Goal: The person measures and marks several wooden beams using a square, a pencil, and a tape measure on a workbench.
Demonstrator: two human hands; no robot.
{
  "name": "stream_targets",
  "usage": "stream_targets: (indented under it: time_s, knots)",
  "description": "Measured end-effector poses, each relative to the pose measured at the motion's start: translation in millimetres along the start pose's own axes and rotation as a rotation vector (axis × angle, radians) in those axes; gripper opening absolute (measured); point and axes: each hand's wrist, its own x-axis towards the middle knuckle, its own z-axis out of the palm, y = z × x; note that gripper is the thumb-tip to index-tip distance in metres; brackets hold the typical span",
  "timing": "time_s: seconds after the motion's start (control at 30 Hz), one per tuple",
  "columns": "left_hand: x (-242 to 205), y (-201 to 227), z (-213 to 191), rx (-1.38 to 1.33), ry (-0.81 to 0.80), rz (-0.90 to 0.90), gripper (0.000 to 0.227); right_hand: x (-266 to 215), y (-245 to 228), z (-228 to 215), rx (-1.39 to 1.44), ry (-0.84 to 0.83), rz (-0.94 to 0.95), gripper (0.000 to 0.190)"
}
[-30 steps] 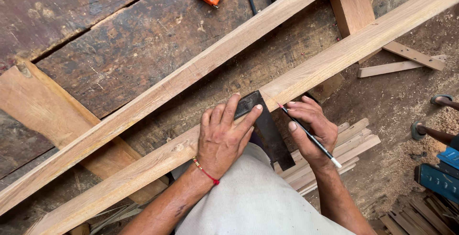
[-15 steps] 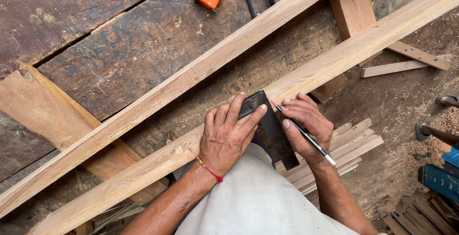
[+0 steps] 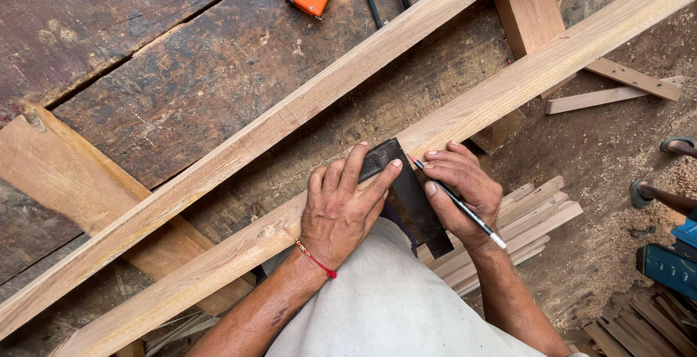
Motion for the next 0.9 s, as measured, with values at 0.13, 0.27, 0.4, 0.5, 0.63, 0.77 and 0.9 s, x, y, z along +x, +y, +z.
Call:
stream_targets:
  time_s: [0.13,0.27,0.4,0.5,0.63,0.77,0.9]
  knots:
    - [0.8,0.2,-1.7,-0.007,-0.003,-0.001,0.061,0.4,0.1,0.1,-0.013,-0.005,0.002,0.016]
    - [1.1,1.1,-2.2,0.015,0.000,0.003,0.063,0.3,0.9,-0.1,-0.021,-0.014,-0.001,0.017]
    - [1.0,1.3,-2.0,0.043,0.000,0.010,0.065,1.1,1.7,-0.6,-0.054,-0.031,-0.028,0.017]
    - [2.3,1.1,-0.9,0.062,0.013,0.017,0.065,2.0,0.9,0.6,-0.075,-0.031,-0.040,0.015]
    - [1.6,1.5,0.9,0.057,0.001,0.022,0.064,0.5,-1.0,-10.0,-0.139,-0.060,-0.075,0.013]
    - [3.7,-0.8,3.3,0.040,0.019,0.030,0.060,-12.8,-6.9,-23.6,-0.249,-0.110,-0.027,0.014]
    - [10.8,-9.7,6.8,-0.158,0.101,-0.058,0.058,-19.8,-0.1,-26.8,0.047,0.087,0.101,0.018]
